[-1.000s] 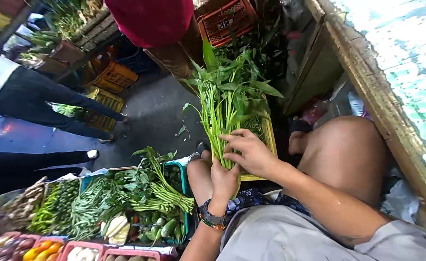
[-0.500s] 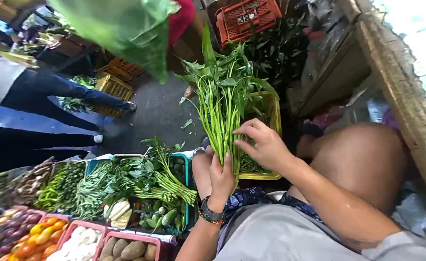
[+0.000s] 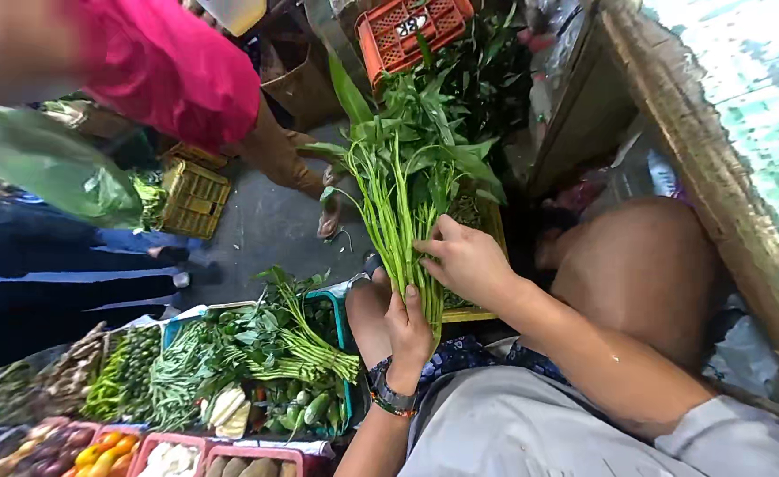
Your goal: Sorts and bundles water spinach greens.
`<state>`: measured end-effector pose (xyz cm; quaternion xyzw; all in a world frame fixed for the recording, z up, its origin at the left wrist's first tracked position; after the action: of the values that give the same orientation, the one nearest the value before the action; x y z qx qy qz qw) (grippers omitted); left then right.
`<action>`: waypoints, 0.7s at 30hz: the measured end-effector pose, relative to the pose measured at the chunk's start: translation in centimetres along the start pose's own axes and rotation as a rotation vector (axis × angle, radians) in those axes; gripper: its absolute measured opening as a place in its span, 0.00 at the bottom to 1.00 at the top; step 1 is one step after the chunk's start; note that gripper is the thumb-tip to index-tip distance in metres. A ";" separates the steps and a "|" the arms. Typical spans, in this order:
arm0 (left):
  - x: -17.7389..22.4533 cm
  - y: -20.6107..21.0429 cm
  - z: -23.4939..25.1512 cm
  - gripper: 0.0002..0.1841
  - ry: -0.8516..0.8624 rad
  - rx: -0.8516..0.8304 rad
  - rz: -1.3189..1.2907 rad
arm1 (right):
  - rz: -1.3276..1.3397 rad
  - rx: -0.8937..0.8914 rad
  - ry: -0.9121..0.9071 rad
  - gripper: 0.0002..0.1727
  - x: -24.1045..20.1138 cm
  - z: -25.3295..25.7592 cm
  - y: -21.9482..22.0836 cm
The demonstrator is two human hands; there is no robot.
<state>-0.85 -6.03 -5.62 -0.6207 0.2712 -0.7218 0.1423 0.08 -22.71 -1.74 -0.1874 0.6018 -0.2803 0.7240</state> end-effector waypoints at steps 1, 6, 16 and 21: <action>0.0 0.0 -0.1 0.20 0.007 0.000 -0.017 | -0.022 0.016 -0.074 0.09 0.2 0.1 0.1; 1.1 -0.8 0.0 0.14 -0.074 -0.022 -0.095 | -0.030 0.118 -0.347 0.09 1.0 0.3 0.1; 0.8 -2.0 0.0 0.16 -0.084 0.039 -0.053 | 0.122 -0.055 0.264 0.21 2.4 -0.1 -6.0; 0.8 -1.8 -0.7 0.16 -0.028 0.053 -0.165 | 0.175 -0.193 0.429 0.21 2.2 0.0 -3.9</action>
<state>-1.49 -4.84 -4.02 -0.6469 0.1979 -0.7293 0.1022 -0.40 -27.08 -1.06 -0.1388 0.7797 -0.1911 0.5798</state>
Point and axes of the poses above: each hand's wrist, its own z-axis towards the middle knuckle, its own y-axis out of the palm, x = y × z, the point moved 2 cm from there along z, towards the middle knuckle, and after that the axes turned 12 degrees about z, right-handed, at the moved point
